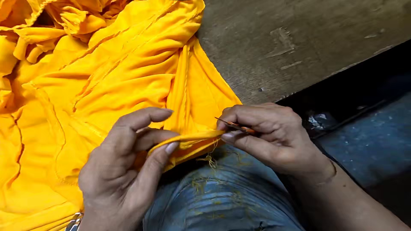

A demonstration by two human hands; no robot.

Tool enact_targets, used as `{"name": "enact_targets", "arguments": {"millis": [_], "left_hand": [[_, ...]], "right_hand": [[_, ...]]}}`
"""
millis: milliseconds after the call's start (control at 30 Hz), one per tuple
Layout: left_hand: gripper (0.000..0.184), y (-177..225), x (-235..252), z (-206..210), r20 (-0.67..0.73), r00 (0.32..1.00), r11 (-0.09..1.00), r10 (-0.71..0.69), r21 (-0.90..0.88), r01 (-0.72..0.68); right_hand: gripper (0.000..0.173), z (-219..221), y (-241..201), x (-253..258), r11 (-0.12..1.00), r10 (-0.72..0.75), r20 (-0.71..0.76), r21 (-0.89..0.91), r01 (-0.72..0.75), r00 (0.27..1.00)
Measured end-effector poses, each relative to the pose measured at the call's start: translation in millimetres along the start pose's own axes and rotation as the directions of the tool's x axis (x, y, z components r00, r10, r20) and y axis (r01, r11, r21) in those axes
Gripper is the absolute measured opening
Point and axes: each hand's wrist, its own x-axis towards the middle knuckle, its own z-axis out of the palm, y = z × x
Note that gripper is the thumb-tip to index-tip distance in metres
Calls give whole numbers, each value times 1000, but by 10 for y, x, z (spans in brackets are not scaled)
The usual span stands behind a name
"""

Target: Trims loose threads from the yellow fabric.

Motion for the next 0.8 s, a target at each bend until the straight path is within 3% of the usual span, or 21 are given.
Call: {"name": "enact_targets", "arguments": {"millis": [167,333,467,800], "left_hand": [[44,31,-9,78,-36,981,974,-192,-131,186],[44,67,-66,156,-105,928,907,-357,-278,317],[45,113,-78,177,-129,899,875,-418,-323,360],[49,202,-125,234,-158,844,806,-512,-427,409]], "right_hand": [[12,169,-13,6,976,91,-137,-187,-116,986],[41,232,-215,-82,888,-22,-153,-457,-51,988],[40,265,-298,-232,805,-97,-61,-592,42,993],[37,354,-320,-284,712,-136,-64,-700,52,989]]}}
